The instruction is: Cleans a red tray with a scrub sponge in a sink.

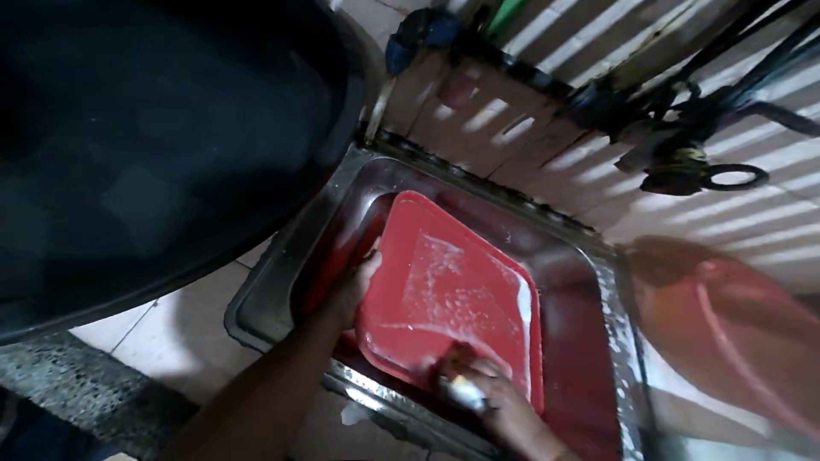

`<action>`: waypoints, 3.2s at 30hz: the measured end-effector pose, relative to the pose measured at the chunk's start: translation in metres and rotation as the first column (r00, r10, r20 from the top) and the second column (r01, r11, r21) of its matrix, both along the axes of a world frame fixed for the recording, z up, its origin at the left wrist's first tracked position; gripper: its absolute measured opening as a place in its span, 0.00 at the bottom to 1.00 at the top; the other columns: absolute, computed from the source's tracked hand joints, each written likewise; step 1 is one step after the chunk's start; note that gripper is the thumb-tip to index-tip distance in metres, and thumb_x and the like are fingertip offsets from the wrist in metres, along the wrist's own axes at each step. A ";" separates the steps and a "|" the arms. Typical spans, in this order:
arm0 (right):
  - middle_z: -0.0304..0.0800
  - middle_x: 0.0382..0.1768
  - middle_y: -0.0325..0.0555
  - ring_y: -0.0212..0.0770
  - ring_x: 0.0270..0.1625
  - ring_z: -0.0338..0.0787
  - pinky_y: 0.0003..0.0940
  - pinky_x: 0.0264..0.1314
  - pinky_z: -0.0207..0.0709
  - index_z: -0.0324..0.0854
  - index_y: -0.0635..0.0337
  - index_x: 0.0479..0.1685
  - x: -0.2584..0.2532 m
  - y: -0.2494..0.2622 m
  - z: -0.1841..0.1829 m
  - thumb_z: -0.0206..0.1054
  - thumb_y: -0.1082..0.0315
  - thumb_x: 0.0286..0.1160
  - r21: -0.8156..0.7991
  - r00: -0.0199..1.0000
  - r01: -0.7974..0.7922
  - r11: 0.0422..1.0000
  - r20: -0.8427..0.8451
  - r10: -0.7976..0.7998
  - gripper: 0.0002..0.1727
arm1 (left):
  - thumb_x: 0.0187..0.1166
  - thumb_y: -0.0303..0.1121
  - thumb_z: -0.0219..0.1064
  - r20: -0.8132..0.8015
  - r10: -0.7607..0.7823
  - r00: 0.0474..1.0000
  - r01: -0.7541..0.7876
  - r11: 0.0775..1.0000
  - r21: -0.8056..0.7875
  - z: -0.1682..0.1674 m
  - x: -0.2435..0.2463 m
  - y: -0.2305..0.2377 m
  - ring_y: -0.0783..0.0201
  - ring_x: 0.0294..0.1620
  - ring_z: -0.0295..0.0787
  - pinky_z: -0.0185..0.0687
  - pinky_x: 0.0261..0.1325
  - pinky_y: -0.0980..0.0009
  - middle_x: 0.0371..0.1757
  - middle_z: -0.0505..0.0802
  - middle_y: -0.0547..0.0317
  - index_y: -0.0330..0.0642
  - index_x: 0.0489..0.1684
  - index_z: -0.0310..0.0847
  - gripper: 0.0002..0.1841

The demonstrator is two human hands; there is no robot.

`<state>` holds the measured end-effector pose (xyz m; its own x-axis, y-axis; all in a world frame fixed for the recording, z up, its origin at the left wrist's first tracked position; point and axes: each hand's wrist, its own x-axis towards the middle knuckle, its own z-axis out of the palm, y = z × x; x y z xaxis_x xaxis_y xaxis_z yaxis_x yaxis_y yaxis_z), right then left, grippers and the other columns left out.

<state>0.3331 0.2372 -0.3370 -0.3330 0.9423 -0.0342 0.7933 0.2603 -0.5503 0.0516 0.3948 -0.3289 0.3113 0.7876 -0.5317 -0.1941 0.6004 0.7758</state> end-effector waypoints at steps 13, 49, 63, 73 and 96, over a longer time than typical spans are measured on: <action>0.85 0.63 0.63 0.65 0.70 0.82 0.65 0.72 0.76 0.89 0.65 0.56 -0.148 0.166 0.028 0.78 0.65 0.69 0.040 0.915 0.371 0.928 0.154 -0.372 0.19 | 0.93 0.55 0.44 0.263 0.094 0.960 -0.082 0.995 -0.059 -0.025 0.001 0.000 0.61 0.64 0.88 0.86 0.64 0.56 0.64 0.91 0.54 0.50 0.76 0.76 0.27; 0.82 0.68 0.72 0.67 0.74 0.80 0.60 0.81 0.70 0.79 0.73 0.70 -0.037 0.066 0.000 0.72 0.59 0.75 -0.203 0.615 0.788 0.581 0.262 -0.744 0.29 | 0.93 0.56 0.46 -0.379 -0.026 0.925 0.024 1.000 -0.010 0.015 0.006 0.003 0.52 0.74 0.78 0.75 0.71 0.47 0.78 0.80 0.47 0.50 0.85 0.68 0.29; 0.79 0.73 0.71 0.68 0.78 0.77 0.62 0.81 0.68 0.76 0.70 0.74 0.014 0.151 -0.016 0.66 0.57 0.83 -0.026 0.512 0.845 0.534 0.326 -0.795 0.29 | 0.81 0.27 0.67 -0.342 -0.162 0.926 0.151 0.987 -0.060 0.018 0.005 0.013 0.50 0.79 0.74 0.75 0.71 0.52 0.88 0.69 0.47 0.62 0.96 0.48 0.43; 0.87 0.65 0.66 0.66 0.71 0.84 0.66 0.76 0.74 0.85 0.66 0.65 0.008 0.218 -0.038 0.71 0.63 0.78 0.132 0.831 0.497 0.858 0.212 -0.514 0.21 | 0.75 0.19 0.65 -0.414 -0.234 0.880 0.167 0.967 -0.191 0.021 0.004 0.014 0.55 0.60 0.81 0.80 0.54 0.60 0.78 0.76 0.42 0.61 0.97 0.45 0.48; 0.79 0.76 0.64 0.67 0.77 0.79 0.71 0.77 0.69 0.70 0.57 0.82 0.058 0.008 0.018 0.66 0.54 0.80 -0.645 0.751 0.623 0.443 0.652 -0.105 0.32 | 0.78 0.21 0.59 -0.503 -0.140 0.853 0.219 0.970 0.102 0.016 -0.003 -0.001 0.49 0.70 0.79 0.77 0.59 0.48 0.88 0.71 0.52 0.69 0.95 0.51 0.43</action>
